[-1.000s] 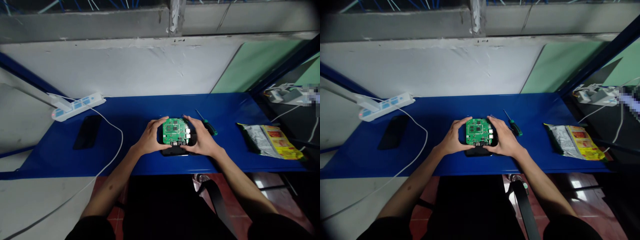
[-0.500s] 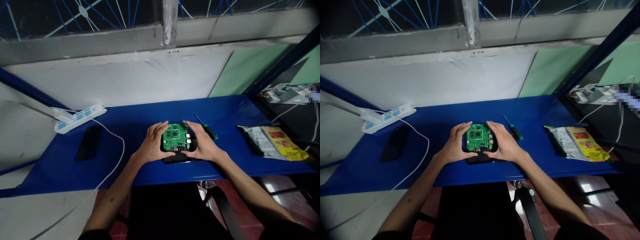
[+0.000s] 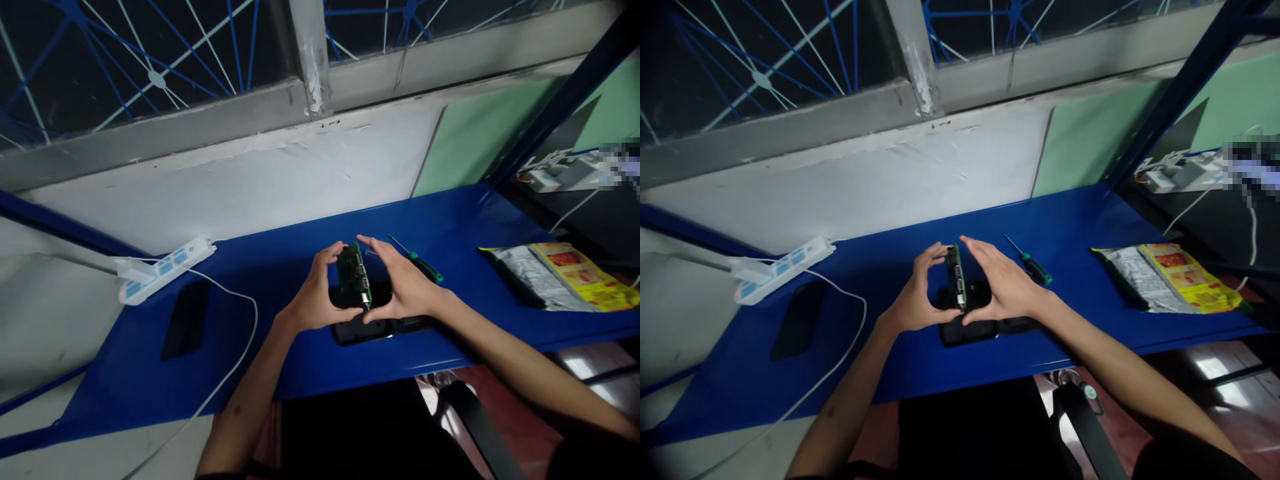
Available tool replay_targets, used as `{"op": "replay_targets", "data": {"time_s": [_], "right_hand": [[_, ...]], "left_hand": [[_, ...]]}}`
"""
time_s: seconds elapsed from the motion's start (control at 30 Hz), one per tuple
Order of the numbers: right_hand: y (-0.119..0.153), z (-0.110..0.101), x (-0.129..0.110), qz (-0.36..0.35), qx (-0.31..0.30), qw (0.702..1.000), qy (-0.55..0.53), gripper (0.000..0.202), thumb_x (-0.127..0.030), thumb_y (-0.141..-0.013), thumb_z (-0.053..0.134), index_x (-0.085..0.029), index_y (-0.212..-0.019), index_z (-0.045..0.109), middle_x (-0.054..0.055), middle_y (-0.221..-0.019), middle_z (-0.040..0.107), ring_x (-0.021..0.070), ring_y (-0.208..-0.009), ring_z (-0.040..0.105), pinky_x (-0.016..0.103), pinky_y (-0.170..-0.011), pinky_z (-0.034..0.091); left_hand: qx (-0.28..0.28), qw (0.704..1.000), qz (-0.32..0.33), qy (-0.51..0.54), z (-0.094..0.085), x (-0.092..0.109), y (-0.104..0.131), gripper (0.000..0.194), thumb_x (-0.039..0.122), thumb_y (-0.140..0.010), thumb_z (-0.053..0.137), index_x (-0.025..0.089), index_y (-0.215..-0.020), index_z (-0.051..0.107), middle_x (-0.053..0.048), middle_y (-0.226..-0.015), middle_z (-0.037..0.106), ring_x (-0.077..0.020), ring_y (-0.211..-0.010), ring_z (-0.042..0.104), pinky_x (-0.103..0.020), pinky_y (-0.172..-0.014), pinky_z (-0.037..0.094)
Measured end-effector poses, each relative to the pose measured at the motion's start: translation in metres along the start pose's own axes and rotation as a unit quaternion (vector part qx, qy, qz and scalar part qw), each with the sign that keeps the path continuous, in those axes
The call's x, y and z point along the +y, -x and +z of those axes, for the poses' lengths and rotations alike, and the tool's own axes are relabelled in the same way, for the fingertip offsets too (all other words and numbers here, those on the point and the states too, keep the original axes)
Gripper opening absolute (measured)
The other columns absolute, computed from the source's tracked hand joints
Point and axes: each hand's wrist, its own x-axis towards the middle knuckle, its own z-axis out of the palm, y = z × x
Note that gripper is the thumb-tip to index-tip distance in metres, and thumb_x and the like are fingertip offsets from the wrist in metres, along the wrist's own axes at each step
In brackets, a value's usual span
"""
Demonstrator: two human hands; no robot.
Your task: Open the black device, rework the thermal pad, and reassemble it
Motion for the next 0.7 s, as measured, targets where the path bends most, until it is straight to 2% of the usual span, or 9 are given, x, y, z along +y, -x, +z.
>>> {"op": "replay_targets", "data": {"time_s": [0.1,0.2,0.37,0.5,0.6,0.7], "right_hand": [[0.000,0.009,0.000,0.042,-0.029,0.998,-0.032,0.144,-0.070,-0.066,0.080,-0.024,-0.160,-0.018,0.021,-0.165,0.029,0.0441,-0.148,0.037,0.066,-0.116,0.040],[0.002,0.014,-0.002,0.058,-0.054,0.995,-0.056,0.143,-0.069,-0.067,0.080,-0.024,-0.160,-0.018,0.021,-0.165,0.028,0.0433,-0.149,0.035,0.066,-0.118,0.038],[0.011,0.014,-0.002,0.098,-0.035,0.992,-0.070,0.136,-0.065,-0.070,0.081,-0.025,-0.162,-0.012,0.020,-0.163,0.034,0.0417,-0.147,0.040,0.064,-0.119,0.039],[0.015,0.014,-0.001,0.098,-0.033,0.990,-0.094,0.136,-0.061,-0.069,0.083,-0.026,-0.162,-0.010,0.017,-0.166,0.028,0.0402,-0.150,0.036,0.062,-0.122,0.036],[0.015,0.017,0.000,0.102,-0.050,0.989,-0.097,0.133,-0.059,-0.071,0.082,-0.026,-0.162,-0.008,0.017,-0.165,0.032,0.0404,-0.149,0.037,0.064,-0.120,0.038],[0.016,0.017,0.005,0.097,-0.037,0.990,-0.090,0.134,-0.059,-0.068,0.084,-0.025,-0.163,-0.005,0.020,-0.161,0.037,0.0430,-0.145,0.042,0.068,-0.116,0.039]], "left_hand": [[0.016,0.997,-0.013,0.077,0.002,-0.002,0.002,0.122,0.043,-0.071,0.089,0.034,-0.155,0.002,-0.016,-0.157,0.029,-0.0391,-0.145,0.039,-0.061,-0.116,0.044],[0.029,0.997,-0.025,0.064,0.006,0.000,0.003,0.131,0.054,-0.065,0.092,0.036,-0.154,-0.003,-0.017,-0.154,0.035,-0.0402,-0.144,0.040,-0.063,-0.116,0.043],[0.038,0.995,-0.025,0.085,0.012,0.000,0.006,0.130,0.066,-0.067,0.086,0.037,-0.153,-0.007,-0.018,-0.155,0.034,-0.0395,-0.143,0.042,-0.062,-0.111,0.047],[0.034,0.989,-0.024,0.139,0.014,-0.004,0.009,0.122,0.065,-0.072,0.083,0.038,-0.152,-0.004,-0.018,-0.156,0.034,-0.0384,-0.143,0.043,-0.060,-0.111,0.047],[0.029,0.982,-0.011,0.187,0.016,-0.009,0.011,0.116,0.058,-0.074,0.085,0.038,-0.152,0.001,-0.016,-0.158,0.034,-0.0378,-0.145,0.041,-0.060,-0.113,0.046],[0.029,0.983,0.003,0.180,0.016,-0.015,0.013,0.121,0.051,-0.071,0.089,0.036,-0.153,0.002,-0.018,-0.160,0.030,-0.0395,-0.146,0.039,-0.063,-0.113,0.044]]}}
